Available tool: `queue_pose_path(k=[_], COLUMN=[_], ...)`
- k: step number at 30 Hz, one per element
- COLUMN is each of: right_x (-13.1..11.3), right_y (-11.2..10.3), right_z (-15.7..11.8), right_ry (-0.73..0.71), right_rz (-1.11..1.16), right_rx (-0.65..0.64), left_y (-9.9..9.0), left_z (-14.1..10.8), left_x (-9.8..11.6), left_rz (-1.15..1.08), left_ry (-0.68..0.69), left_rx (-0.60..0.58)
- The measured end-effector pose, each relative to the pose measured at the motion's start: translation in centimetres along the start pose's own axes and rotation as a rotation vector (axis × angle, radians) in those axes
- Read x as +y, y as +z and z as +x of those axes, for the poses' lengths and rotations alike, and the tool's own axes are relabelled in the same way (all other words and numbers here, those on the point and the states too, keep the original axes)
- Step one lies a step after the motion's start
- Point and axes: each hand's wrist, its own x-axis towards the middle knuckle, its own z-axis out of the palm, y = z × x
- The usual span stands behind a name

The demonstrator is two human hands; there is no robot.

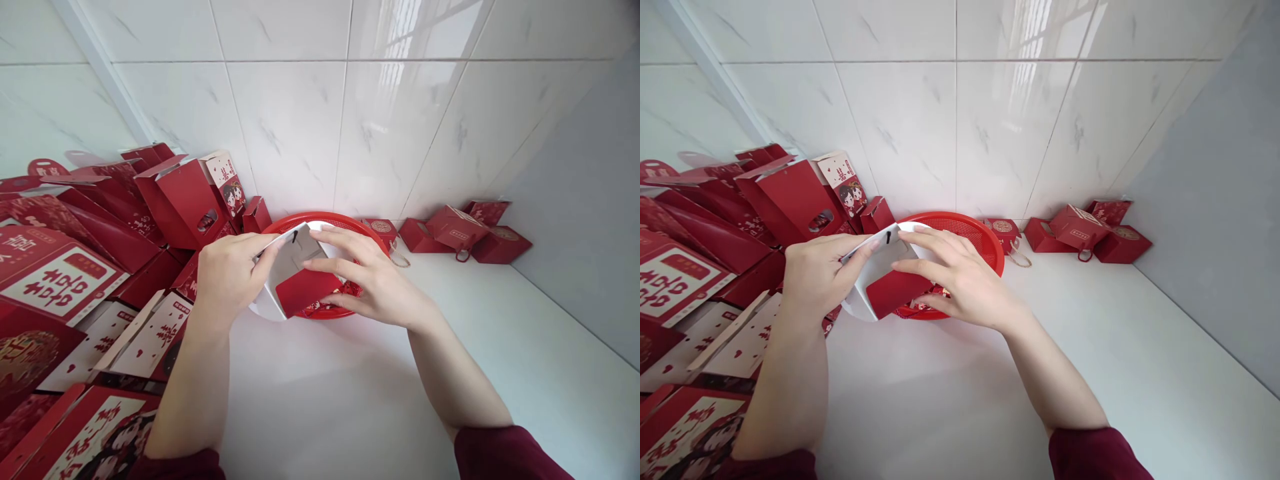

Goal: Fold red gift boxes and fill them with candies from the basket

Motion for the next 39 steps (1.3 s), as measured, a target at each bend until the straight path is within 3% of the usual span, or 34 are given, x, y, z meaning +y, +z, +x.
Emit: queue_pose_path(k=[6,11,16,18,23,27,30,32,35,39], right_x=[0.2,0.2,0.0,-0.2,-1.0,-3.0,-5.2,-6.7,-8.1,-8.3], right_y=[-0.7,-1.0,-0.7,-0.6,-1.0,-2.3,-3.6,-4.1,-3.6,-0.6], right_z=[-0.5,-0.7,-0.6,-0.5,-1.0,-2.2,-3.7,-5.0,-7.1,-9.8], right_ry=[-0.032,-0.140,-0.010,0.034,-0.036,0.034,0.117,0.169,0.247,0.367], right_rz=[0.124,0.221,0.157,0.078,0.007,0.111,0.209,0.254,0.290,0.249], right_rx=[0.021,0.011,-0.043,-0.036,0.037,0.042,-0.001,-0.065,-0.169,-0.259], left_y=[0.4,0.1,-0.2,-0.3,-1.4,-3.6,-5.2,-5.9,-5.8,-3.6], left_z=[0.0,0.2,0.3,0.3,0.3,-0.7,-2.4,-3.9,-6.0,-7.8], left_x=[0.4,0.2,-0.2,-0.2,1.2,2.8,3.9,4.7,5.8,6.5], left_rz=[0.032,-0.044,-0.053,-0.093,-0.214,-0.346,-0.406,-0.443,-0.496,-0.520], left_ry=[-0.053,-0.205,-0.269,-0.262,-0.207,-0.051,0.099,0.113,0.060,0.035], left_rx=[-0.049,-0.097,-0.135,-0.197,-0.358,-0.431,-0.579,-0.682,-0.798,-0.913])
